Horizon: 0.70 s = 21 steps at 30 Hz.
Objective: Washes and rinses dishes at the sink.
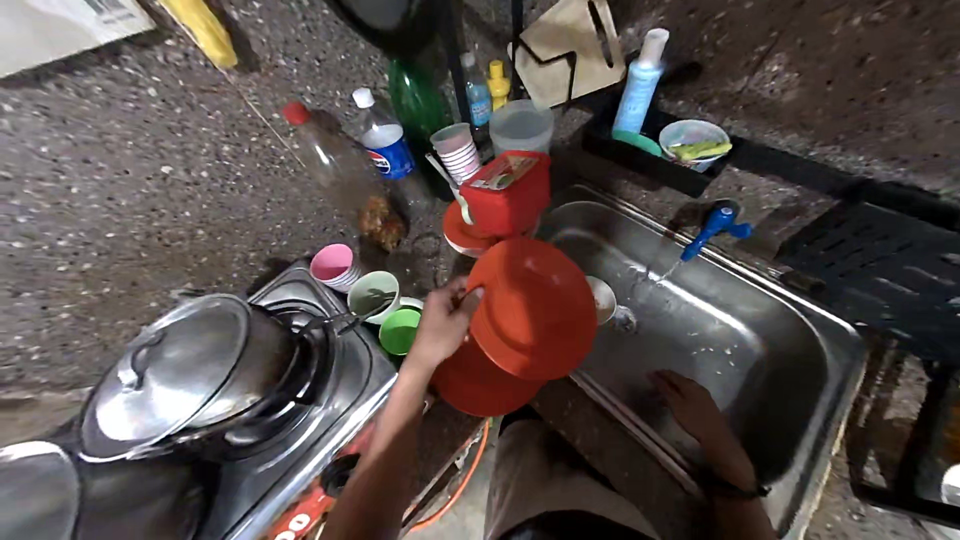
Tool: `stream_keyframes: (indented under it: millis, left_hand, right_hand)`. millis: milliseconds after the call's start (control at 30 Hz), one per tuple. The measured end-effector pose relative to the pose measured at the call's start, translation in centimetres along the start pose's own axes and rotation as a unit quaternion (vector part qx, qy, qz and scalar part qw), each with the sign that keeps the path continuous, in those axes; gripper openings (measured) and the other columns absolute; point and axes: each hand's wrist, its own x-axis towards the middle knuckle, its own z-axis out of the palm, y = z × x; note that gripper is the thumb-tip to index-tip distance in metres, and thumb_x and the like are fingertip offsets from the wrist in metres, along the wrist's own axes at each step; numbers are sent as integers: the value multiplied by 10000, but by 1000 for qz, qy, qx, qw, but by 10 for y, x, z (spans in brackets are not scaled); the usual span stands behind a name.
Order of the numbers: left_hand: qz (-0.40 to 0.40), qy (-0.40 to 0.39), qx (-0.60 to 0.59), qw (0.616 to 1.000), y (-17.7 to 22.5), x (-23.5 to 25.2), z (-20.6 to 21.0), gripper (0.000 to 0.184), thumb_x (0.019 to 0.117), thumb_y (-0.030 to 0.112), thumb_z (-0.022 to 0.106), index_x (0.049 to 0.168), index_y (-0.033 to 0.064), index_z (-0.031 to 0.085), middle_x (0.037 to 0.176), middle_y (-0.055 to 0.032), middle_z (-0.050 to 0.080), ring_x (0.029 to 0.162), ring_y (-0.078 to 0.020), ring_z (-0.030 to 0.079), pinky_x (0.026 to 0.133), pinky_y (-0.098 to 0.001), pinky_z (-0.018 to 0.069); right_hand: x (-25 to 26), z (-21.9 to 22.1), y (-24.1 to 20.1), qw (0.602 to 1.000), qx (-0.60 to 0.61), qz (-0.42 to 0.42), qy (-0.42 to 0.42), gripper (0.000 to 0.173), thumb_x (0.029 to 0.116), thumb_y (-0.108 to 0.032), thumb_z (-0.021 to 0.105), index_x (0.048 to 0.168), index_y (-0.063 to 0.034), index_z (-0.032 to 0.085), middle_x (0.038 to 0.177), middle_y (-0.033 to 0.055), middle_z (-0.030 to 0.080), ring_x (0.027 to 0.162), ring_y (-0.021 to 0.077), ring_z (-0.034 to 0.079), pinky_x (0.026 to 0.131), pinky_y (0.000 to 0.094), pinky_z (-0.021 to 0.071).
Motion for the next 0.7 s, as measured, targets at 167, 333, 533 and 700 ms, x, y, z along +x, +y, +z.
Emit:
stream_keyframes:
  millis: [167,333,533,700]
  left_hand:
    - [-105,1,-100,989,-28,-46,21,236,1059,132,557,1219,-29,620,895,-91,685,613,-130,653,542,-309,582]
    - [-167,-3,-157,973,-38,-68,28,288,1075,109,515,1321,-28,572,1019,-130,693,689,-165,684,572,-341,595]
    - [-104,92,207,968,-24,-96,26,832,934,132,686,1621,36,227,1390,-271,586,1129,-416,674,979,-589,535]
    - [-92,132,431,888,-1,-102,35,696,831,216,809,1471,119,552,1601,-203,398,1217,-480,608,798,-624,562]
  right_hand:
    - [-5,-4,4,999,14,3,35,366,1086,-280,498,1246,-5,677,1074,226,724,972,378,713,908,609,545]
    - [-2,-6,1,1000,1,13,16,355,1081,-271,508,1241,-5,680,1069,226,721,992,386,700,923,616,525]
    - [-1,-9,5,1000,-26,15,0,349,1083,-269,502,1238,-15,685,1060,225,723,983,383,701,914,608,527]
    - [-5,-8,7,999,-31,3,-7,329,1072,-232,515,1237,-1,683,1029,229,726,960,385,707,894,603,537]
